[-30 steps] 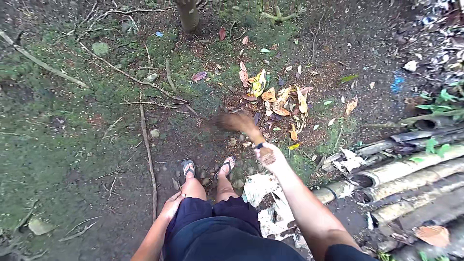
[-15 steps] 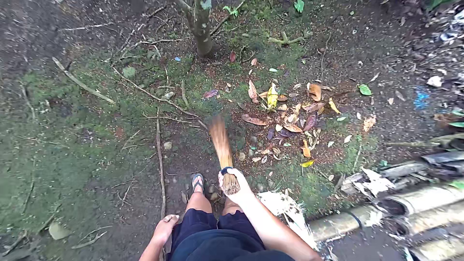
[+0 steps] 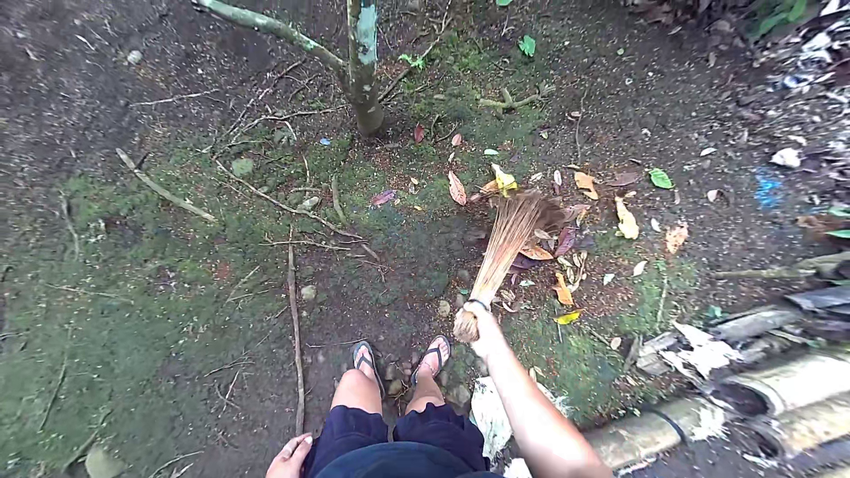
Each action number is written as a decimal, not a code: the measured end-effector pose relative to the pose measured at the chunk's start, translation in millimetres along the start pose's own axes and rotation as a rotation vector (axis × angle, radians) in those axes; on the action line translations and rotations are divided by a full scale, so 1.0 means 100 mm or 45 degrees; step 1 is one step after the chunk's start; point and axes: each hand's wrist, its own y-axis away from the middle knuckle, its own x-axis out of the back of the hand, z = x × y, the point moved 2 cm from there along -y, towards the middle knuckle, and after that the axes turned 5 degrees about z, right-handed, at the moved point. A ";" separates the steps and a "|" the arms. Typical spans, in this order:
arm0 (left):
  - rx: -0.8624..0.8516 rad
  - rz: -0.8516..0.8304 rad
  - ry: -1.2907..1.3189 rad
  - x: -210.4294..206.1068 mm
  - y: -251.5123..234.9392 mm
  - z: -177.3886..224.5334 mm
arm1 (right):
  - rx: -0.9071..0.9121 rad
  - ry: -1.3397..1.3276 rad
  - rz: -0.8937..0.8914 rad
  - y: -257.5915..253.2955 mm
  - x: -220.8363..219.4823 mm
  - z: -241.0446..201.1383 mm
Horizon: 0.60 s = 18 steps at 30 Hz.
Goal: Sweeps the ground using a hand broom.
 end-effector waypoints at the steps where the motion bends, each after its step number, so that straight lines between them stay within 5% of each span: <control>1: 0.003 -0.003 -0.033 0.00 -0.01 -0.01 | -0.057 -0.110 -0.048 0.23 -0.06 0.13; 6: -0.041 0.012 -0.175 -0.04 -0.33 0.19 | -0.432 -0.566 -0.310 0.79 0.09 0.32; 11: -0.289 0.021 -0.131 -0.05 -0.39 1.04 | -0.278 -0.351 0.045 0.31 0.71 -0.04; 14: -0.545 -0.007 0.174 -0.16 -0.23 1.66 | -0.109 0.012 0.179 0.24 0.39 -0.07; 18: -0.411 -0.428 0.578 -0.51 -0.06 2.59 | 0.068 0.089 0.117 0.59 -0.53 -0.12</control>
